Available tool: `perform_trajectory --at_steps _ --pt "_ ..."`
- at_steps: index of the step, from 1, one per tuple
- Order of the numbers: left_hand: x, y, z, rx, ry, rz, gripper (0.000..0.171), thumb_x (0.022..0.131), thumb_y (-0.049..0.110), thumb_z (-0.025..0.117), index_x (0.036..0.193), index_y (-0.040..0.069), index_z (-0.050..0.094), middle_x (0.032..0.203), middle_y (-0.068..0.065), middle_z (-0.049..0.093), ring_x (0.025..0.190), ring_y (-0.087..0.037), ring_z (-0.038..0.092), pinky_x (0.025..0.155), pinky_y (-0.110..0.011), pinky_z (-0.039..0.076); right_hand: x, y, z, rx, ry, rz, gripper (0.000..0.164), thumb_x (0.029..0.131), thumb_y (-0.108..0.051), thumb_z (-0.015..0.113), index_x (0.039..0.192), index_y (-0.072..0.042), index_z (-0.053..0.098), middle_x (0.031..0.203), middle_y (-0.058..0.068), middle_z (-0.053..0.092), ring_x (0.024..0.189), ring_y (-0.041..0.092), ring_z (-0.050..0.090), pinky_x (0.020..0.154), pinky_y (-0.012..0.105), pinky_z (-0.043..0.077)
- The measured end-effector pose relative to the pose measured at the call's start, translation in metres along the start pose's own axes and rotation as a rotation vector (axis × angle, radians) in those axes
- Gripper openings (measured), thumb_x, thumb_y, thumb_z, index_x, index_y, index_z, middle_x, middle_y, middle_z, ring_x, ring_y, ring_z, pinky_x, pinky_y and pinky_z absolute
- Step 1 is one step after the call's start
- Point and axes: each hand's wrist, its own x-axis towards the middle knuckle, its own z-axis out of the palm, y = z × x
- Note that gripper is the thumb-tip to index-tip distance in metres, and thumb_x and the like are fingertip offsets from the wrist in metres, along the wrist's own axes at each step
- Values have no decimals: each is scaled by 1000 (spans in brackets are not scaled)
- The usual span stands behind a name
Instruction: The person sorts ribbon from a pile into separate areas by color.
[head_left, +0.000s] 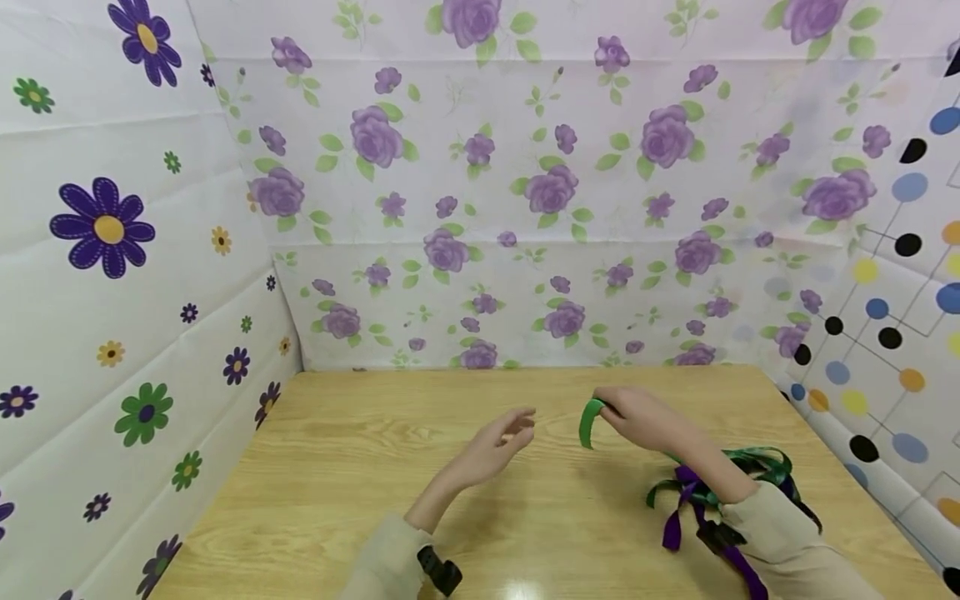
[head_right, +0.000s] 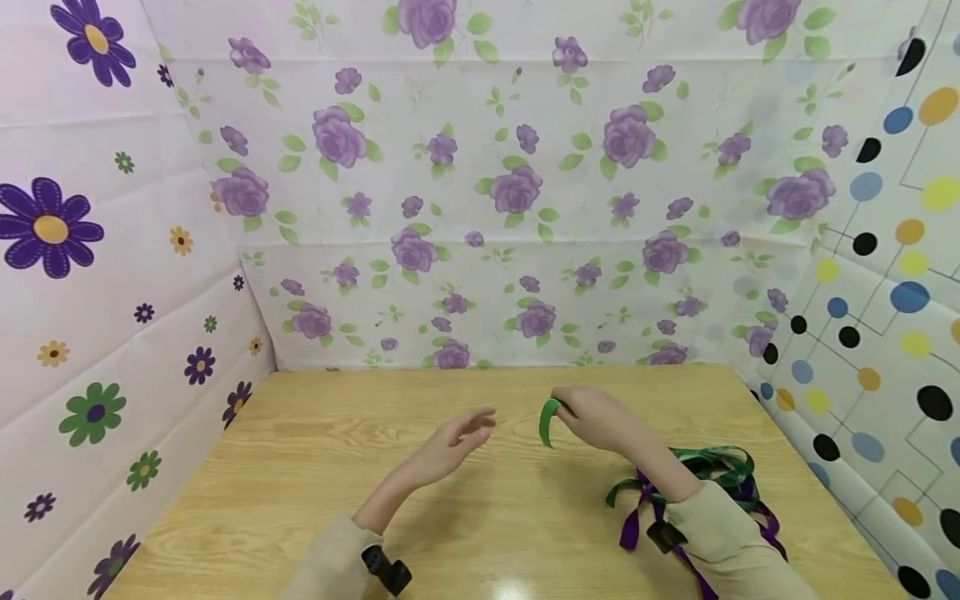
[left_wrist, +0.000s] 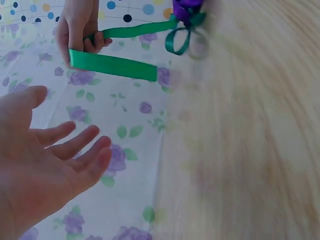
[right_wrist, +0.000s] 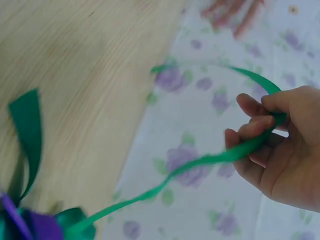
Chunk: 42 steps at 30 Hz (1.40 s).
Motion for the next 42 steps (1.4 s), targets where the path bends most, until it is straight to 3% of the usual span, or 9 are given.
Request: perform_trajectory --at_steps 4,6,9,13,18,23,28,34,42 --pt "13 13 1 -86 -41 5 59 103 50 35 154 23 22 151 -6 41 139 -22 40 112 -47 35 9 -22 -2 -6 -14 -56 19 102 -16 48 85 -19 57 63 -7 42 52 4 34 53 21 34" --pt "18 17 2 -143 -80 13 58 103 48 34 153 21 24 149 -8 43 138 -23 41 112 -47 34 12 -31 -4 8 -26 -66 18 102 -16 49 87 -18 58 63 -7 42 52 4 34 53 21 34" --pt "23 19 2 -239 -91 30 49 104 41 39 144 13 43 134 -15 56 127 -24 53 108 -41 40 17 -41 -5 36 -15 -95 16 102 -17 49 88 -17 59 64 -7 42 52 4 33 53 21 33" --pt "22 16 -5 -323 -51 42 33 102 27 50 114 0 63 101 -19 67 97 -23 65 95 -31 48 23 -42 -4 91 -2 -149 10 99 -16 55 90 -16 59 65 -7 44 52 2 33 52 20 33" --pt "14 10 -21 -268 -60 43 28 101 23 53 103 -1 65 85 -15 65 70 -12 57 70 -25 46 24 -27 -5 325 -82 -175 8 93 -21 66 94 -14 61 67 -3 47 53 2 32 52 21 35" --pt "3 0 -40 -200 -89 41 24 101 24 52 99 3 64 84 -22 62 66 -10 52 68 -27 43 24 -6 -9 538 -186 -123 16 95 -24 62 100 -8 63 72 6 49 55 12 36 55 27 38" --pt "-8 -11 -61 -168 -89 20 23 101 22 52 93 4 63 77 -12 61 63 -17 46 63 -27 38 23 12 -14 584 -239 -97 26 103 -24 48 104 -2 62 77 15 45 59 34 37 58 32 41" --pt "-18 -24 -89 -133 -58 25 22 100 20 54 88 4 63 75 -14 59 59 -16 45 60 -33 38 21 30 -21 626 -281 -63 27 102 -24 49 105 -1 63 78 22 44 58 30 36 58 32 41" --pt "-32 -43 -118 -84 58 -84 22 100 27 55 89 10 64 73 1 58 55 -13 35 54 -28 34 17 50 -19 646 -278 17 27 101 -30 52 104 -6 63 71 11 39 62 40 30 58 33 40"
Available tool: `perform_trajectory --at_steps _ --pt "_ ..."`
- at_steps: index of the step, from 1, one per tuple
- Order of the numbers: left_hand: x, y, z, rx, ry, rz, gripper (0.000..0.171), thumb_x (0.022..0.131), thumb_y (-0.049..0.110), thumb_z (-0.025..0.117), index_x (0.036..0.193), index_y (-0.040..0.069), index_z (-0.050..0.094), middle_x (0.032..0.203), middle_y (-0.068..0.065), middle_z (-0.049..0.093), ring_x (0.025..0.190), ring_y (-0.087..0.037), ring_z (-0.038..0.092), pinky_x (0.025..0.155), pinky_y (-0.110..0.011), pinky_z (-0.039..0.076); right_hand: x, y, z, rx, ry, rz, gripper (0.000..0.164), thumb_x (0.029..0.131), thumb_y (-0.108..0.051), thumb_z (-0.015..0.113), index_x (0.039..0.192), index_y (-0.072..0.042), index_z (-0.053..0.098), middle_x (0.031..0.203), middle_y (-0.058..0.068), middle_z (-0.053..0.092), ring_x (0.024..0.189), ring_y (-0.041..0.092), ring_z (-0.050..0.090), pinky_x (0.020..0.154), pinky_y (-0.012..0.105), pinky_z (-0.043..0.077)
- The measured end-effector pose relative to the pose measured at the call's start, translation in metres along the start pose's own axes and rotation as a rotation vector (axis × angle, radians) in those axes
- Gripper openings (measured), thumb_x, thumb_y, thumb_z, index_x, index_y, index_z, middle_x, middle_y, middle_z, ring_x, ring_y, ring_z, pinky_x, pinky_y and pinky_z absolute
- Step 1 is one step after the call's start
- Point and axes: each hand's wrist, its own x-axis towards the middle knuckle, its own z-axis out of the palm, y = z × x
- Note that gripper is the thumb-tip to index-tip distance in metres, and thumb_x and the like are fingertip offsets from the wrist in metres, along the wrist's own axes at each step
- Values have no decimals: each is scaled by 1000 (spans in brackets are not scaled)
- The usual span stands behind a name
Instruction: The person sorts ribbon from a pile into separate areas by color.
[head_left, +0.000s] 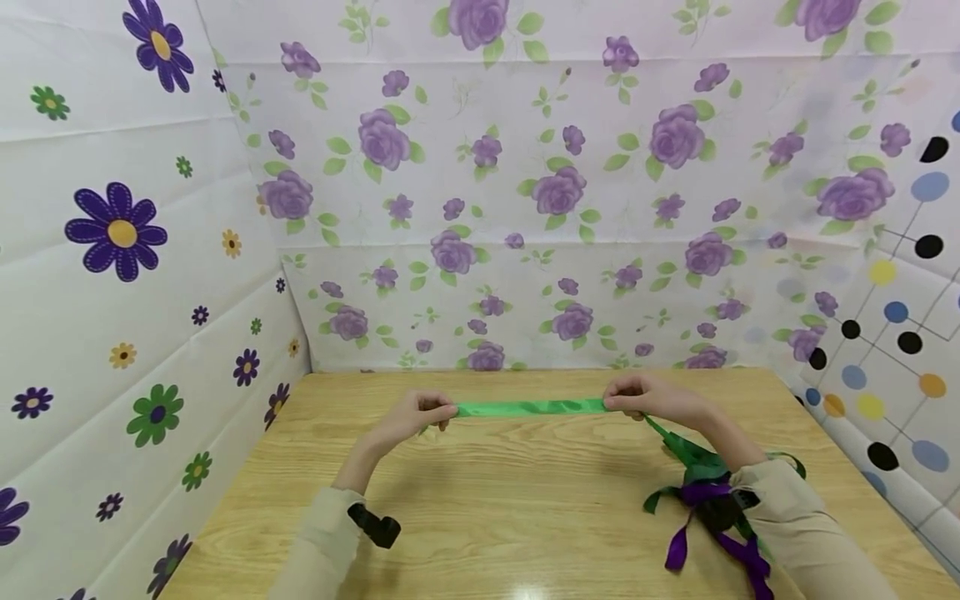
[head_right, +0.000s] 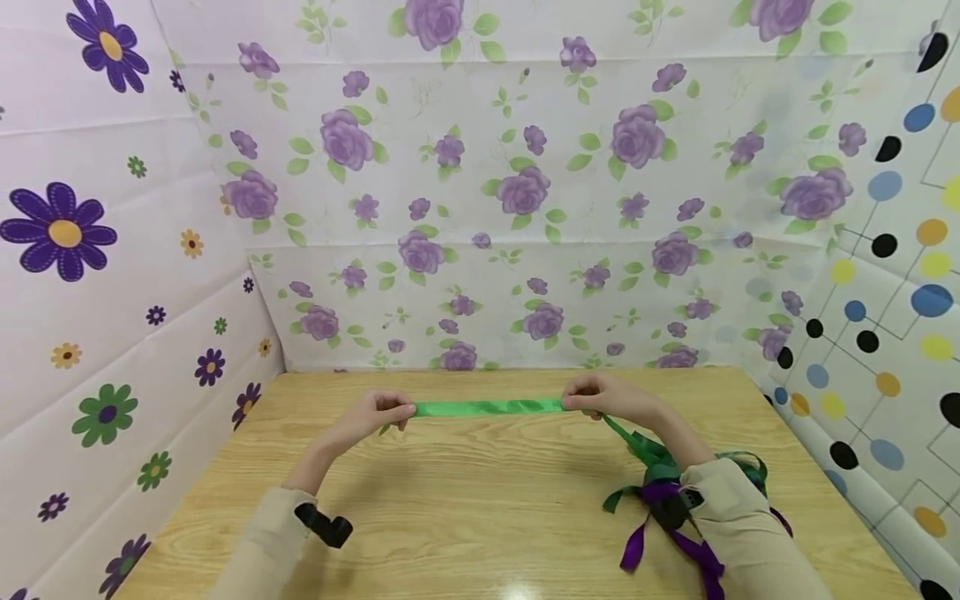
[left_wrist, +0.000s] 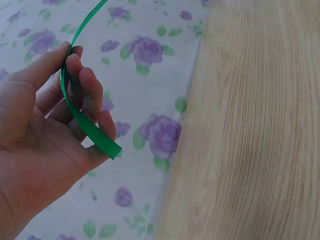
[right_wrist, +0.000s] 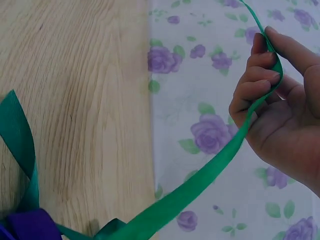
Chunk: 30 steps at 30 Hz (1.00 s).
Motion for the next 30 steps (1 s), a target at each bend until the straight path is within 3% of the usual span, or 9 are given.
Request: perform_trajectory --at_steps 5,11,14,19,24,29,30 --pt "-9 -8 -15 27 39 -50 24 99 30 56 90 9 64 76 -2 58 58 -18 34 56 -31 33 -4 7 -6 29 8 0 26 101 -27 51 102 -3 61 76 7 40 64 41 26 57 34 37" --pt "-18 -18 -34 74 87 -81 26 99 29 55 97 6 65 81 -12 60 70 -13 50 70 -32 42 -10 16 -18 49 26 27 25 101 -26 51 100 -2 60 83 12 43 66 43 25 57 35 38" --pt "-21 -22 -44 101 108 -88 25 100 27 54 98 4 65 81 -13 59 71 -13 52 72 -30 43 -14 22 -25 39 34 39 25 101 -26 51 99 -3 60 84 12 43 65 40 27 56 36 38" --pt "-24 -27 -57 160 121 -87 22 101 22 52 94 3 62 77 -8 54 64 -11 43 60 -29 37 -17 33 -36 30 51 44 25 101 -25 51 97 -2 60 80 7 40 59 31 28 55 37 34" --pt "-27 -28 -63 251 143 -89 21 100 16 53 92 0 63 73 -2 53 63 -11 43 61 -28 41 -21 45 -44 12 68 101 28 101 -27 52 101 -1 61 75 6 38 56 28 27 54 36 34" --pt "-28 -39 -66 307 185 -126 21 97 16 58 83 1 61 67 -2 46 60 -12 38 60 -28 36 -26 57 -52 -17 87 122 29 101 -25 52 104 2 61 67 5 35 51 22 25 50 31 34" --pt "-27 -48 -67 314 202 -137 23 97 19 60 80 3 59 66 -1 43 60 -12 36 59 -27 34 -27 59 -53 -24 91 126 28 101 -25 52 104 2 62 65 4 34 50 21 24 49 31 33"
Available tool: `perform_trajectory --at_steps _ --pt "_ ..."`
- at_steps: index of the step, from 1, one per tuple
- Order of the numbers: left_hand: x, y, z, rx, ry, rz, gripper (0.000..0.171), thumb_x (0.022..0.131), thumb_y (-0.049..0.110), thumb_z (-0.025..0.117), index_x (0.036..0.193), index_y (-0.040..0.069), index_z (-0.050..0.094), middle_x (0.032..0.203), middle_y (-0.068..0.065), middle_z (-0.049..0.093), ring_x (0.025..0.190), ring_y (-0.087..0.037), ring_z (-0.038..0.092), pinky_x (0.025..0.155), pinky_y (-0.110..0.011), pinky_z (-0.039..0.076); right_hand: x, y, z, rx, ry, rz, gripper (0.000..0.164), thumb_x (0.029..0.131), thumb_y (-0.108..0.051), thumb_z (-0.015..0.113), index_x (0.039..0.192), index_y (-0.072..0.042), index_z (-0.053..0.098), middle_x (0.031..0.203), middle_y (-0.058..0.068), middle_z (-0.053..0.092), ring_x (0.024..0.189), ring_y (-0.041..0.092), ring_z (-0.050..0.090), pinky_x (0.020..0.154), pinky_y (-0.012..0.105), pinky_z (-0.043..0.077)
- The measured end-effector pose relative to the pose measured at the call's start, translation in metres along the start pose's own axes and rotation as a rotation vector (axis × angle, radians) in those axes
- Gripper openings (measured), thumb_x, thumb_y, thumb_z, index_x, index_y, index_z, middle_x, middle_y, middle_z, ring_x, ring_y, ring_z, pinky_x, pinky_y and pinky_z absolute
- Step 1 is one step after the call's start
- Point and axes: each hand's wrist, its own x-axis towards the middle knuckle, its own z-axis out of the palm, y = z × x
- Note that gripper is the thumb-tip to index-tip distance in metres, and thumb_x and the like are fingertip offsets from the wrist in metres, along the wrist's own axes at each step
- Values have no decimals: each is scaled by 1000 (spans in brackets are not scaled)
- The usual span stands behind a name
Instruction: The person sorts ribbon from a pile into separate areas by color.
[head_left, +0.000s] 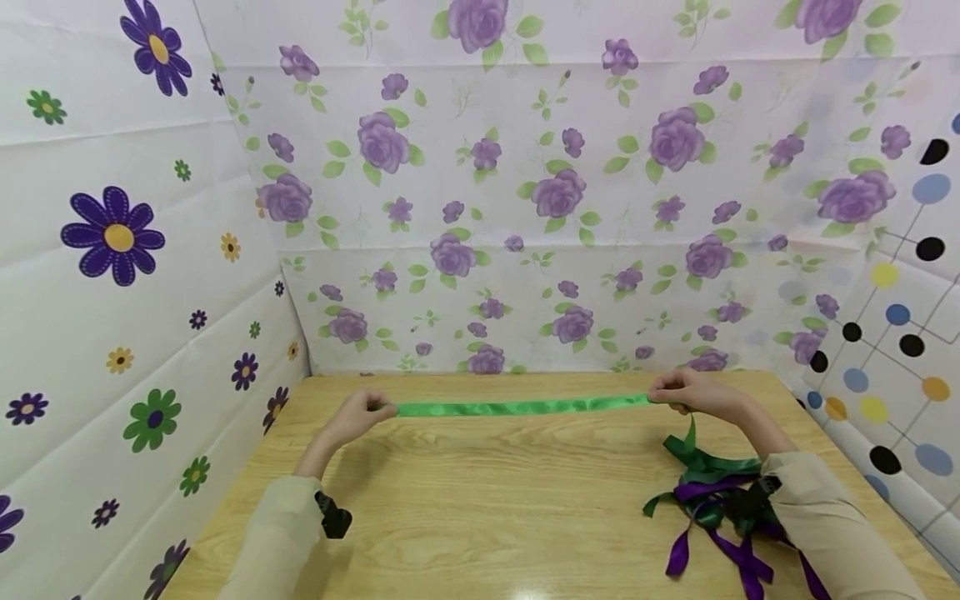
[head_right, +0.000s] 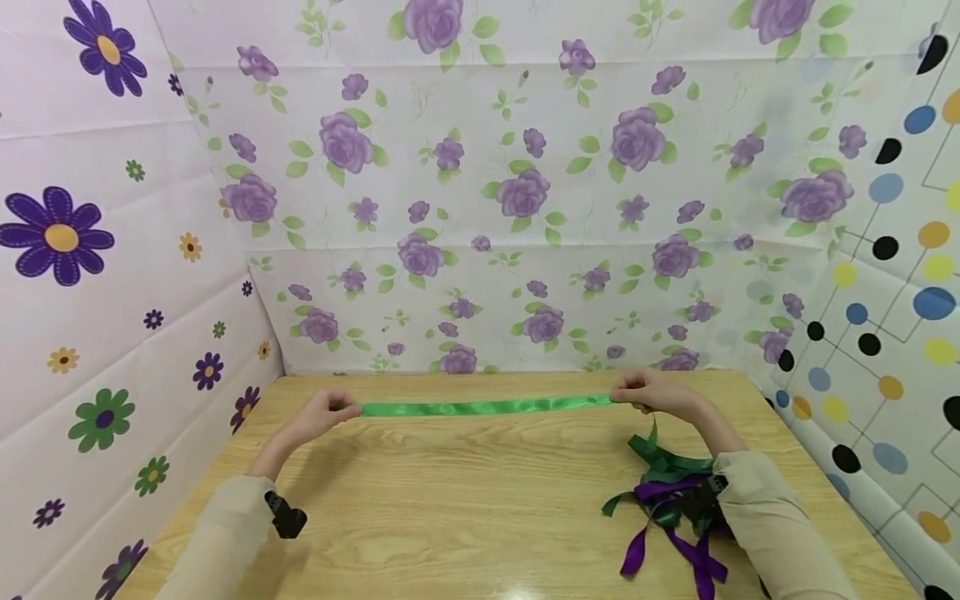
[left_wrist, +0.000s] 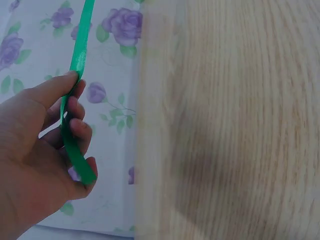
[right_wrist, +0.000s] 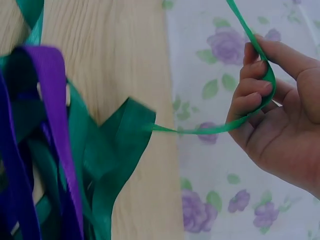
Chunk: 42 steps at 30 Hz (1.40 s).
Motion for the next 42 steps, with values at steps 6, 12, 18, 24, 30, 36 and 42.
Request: perform_trajectory --at_steps 6,12,18,24,30,36,42 --pt "4 -18 4 37 87 -117 30 93 25 65 78 2 55 65 -2 46 60 -12 38 58 -30 36 -2 19 -5 -60 33 61 30 100 -26 54 107 2 63 61 -1 37 49 12 27 49 32 34" --pt "7 -28 6 152 155 -175 19 96 19 60 98 3 69 96 -17 69 84 -28 59 96 -79 19 -3 38 -15 -118 89 125 30 99 -25 55 107 2 64 60 -2 39 49 7 31 50 27 35" --pt "13 -32 10 179 203 -228 19 97 16 58 106 4 69 112 -18 68 106 -37 59 98 -78 17 5 46 -21 -178 163 173 30 99 -26 57 107 1 64 73 3 52 60 11 43 55 30 40" --pt "18 -30 15 204 311 -352 20 93 21 64 97 1 69 99 -17 69 74 -22 60 64 -37 47 10 51 -20 -288 264 148 27 97 -20 59 105 4 67 88 15 66 74 24 59 61 35 47" --pt "20 -26 21 191 403 -427 19 94 15 62 98 -3 69 98 -21 69 66 -20 58 53 -28 43 12 56 -16 -359 442 150 24 92 -20 66 90 3 71 83 18 68 68 28 62 56 32 46" --pt "23 -28 26 116 455 -414 26 97 5 49 111 -9 67 110 -29 66 85 -35 65 70 -42 54 17 62 -11 -383 486 217 22 92 -12 62 93 7 72 74 18 70 61 26 64 55 33 50" --pt "26 -34 31 38 483 -472 33 98 -1 40 124 -11 58 123 -33 58 107 -43 59 86 -48 52 16 62 -12 -353 483 265 24 92 -4 56 100 15 68 78 20 71 61 23 66 58 35 55"
